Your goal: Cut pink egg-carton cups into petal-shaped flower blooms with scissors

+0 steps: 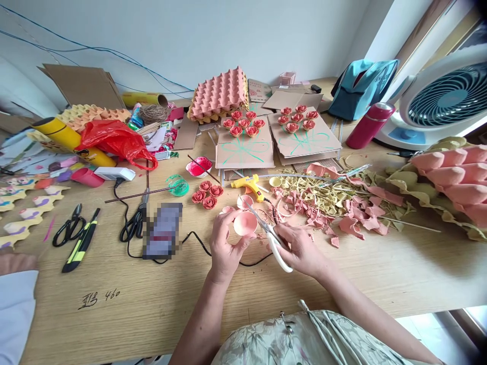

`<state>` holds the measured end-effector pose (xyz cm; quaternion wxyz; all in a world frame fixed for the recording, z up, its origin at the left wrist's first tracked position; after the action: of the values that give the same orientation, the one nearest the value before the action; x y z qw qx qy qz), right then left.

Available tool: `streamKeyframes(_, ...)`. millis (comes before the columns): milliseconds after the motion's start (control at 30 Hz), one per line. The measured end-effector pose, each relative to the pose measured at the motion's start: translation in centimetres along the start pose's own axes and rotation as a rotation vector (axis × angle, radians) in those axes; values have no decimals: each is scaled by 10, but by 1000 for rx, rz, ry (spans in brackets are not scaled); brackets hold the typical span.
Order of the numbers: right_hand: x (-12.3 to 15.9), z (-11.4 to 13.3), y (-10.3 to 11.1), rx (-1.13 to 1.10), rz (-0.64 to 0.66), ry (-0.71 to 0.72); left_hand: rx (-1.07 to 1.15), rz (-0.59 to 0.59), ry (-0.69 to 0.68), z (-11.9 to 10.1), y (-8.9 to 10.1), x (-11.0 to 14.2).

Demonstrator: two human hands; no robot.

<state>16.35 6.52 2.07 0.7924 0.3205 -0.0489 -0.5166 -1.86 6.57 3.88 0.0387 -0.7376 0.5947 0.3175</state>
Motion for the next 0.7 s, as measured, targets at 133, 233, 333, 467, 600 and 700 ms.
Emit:
streamKeyframes(133, -1, -10, -3, -175, -22, -108, 65, 12, 28, 1, -2, -1)
streamKeyframes(233, -2, -17, -7, -433, -33, -201, 136, 19, 74, 4, -4, 0)
streamKeyframes(333, -1, -18, -15, -671, 22, -257, 223, 58, 166, 9, -9, 0)
streamKeyframes(467, 0, -15, -23, -878, 62, -206, 320, 113, 285, 14, -15, 0)
streamKeyframes(600, 1, -11, -28, -1059, 60, -167, 502, 108, 383, 21, -18, -1)
streamKeyframes(700, 2, -6, -32, -1143, 65, -187, 641, 118, 441, 25, -21, 0)
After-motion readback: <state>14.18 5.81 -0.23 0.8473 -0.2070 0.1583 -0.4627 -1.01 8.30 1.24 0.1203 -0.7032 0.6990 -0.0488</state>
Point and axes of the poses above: each hand's wrist, its own x-axis away from the middle knuckle, its own y-axis out of the back of the hand, z = x × y, the point moved 8 cm from there along -x, towards the middle knuckle, and after that the axes turned 5 degrees about y, right-handed, at the moved point
